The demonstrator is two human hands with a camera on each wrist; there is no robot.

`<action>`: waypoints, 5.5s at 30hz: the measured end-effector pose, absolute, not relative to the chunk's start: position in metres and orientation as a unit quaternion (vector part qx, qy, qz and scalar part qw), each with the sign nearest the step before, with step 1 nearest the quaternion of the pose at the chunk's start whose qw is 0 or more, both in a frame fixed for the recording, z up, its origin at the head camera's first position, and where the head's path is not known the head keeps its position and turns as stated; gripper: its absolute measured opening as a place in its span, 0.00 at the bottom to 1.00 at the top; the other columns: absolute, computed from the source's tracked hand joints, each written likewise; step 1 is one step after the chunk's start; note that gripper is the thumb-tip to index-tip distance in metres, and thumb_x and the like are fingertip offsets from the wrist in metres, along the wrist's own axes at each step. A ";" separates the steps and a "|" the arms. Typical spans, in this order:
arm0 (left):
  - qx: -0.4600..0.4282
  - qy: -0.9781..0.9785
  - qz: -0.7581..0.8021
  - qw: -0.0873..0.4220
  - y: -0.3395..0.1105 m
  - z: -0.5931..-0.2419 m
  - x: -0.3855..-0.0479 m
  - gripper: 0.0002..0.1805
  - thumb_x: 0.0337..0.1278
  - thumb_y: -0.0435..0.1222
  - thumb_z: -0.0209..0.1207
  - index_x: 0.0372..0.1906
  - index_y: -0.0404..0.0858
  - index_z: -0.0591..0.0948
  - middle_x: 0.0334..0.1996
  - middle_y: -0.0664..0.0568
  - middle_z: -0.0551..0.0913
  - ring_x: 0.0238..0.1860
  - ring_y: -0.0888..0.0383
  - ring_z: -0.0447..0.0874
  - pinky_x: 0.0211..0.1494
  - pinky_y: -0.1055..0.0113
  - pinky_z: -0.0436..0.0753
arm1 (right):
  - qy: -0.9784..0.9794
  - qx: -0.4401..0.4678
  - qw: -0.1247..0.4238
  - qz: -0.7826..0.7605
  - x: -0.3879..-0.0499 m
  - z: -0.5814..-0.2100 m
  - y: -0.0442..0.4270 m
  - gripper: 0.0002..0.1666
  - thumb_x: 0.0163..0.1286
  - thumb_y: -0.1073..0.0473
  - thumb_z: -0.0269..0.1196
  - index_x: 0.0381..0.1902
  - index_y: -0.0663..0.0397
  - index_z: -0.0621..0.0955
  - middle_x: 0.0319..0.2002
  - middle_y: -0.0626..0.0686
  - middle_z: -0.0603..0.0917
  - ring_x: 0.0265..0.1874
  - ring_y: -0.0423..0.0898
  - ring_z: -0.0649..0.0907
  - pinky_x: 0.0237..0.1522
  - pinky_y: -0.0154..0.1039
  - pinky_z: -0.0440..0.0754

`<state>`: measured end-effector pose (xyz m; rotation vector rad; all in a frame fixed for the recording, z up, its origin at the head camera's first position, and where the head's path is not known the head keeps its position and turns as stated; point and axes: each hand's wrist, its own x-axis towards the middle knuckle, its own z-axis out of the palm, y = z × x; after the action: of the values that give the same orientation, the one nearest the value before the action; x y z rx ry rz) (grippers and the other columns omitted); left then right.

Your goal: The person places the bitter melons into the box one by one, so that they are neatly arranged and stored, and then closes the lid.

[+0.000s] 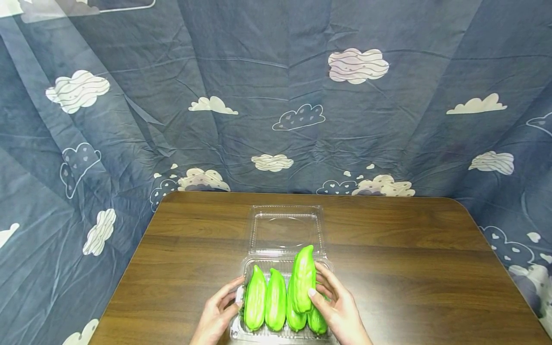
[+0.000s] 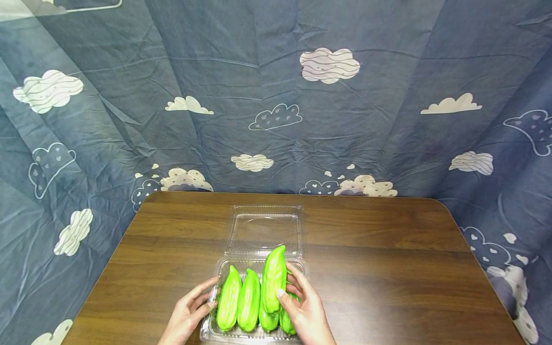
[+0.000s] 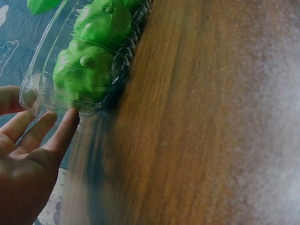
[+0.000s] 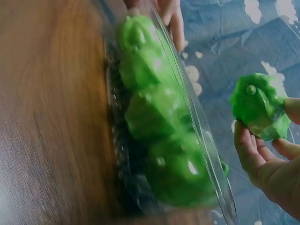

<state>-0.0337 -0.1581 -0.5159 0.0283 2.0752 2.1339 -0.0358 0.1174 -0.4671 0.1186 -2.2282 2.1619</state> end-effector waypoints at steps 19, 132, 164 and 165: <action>0.018 0.710 0.701 0.064 -0.158 -0.518 -0.033 0.29 0.56 0.21 0.58 0.66 0.28 0.71 0.68 0.35 0.67 0.56 0.54 0.77 0.56 0.69 0.77 | -0.711 0.072 -0.110 0.691 -0.038 -0.473 0.076 0.39 0.62 0.65 0.68 0.69 0.63 0.66 0.55 0.67 0.76 0.45 0.50 0.80 0.40 0.36 0.85; 0.001 0.695 0.717 0.047 -0.156 -0.520 -0.033 0.28 0.56 0.21 0.57 0.65 0.30 0.73 0.63 0.37 0.73 0.53 0.52 0.80 0.52 0.67 0.80 | -0.678 -0.096 -0.124 0.718 -0.171 -0.511 0.162 0.31 0.76 0.58 0.53 0.70 0.70 0.62 0.61 0.69 0.73 0.50 0.51 0.82 0.40 0.30 0.82; -0.003 0.692 0.721 0.035 -0.156 -0.522 -0.033 0.28 0.55 0.20 0.58 0.63 0.31 0.75 0.63 0.38 0.74 0.53 0.52 0.80 0.52 0.68 0.79 | -0.503 0.088 -0.223 0.831 -0.193 -0.502 0.186 0.37 0.77 0.71 0.45 0.78 0.60 0.46 0.74 0.66 0.54 0.57 0.47 0.76 0.62 0.45 0.73; -0.005 0.690 0.722 0.037 -0.155 -0.522 -0.033 0.28 0.55 0.20 0.58 0.64 0.30 0.75 0.64 0.38 0.73 0.53 0.52 0.80 0.52 0.68 0.80 | -0.500 0.093 -0.223 0.832 -0.192 -0.501 0.187 0.37 0.77 0.71 0.45 0.78 0.59 0.46 0.74 0.65 0.54 0.58 0.48 0.76 0.63 0.46 0.72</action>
<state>-0.0334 -0.1555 -0.5216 -0.0138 2.1193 2.2173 -0.1919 0.1870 -0.5005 0.3414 -1.8415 3.0653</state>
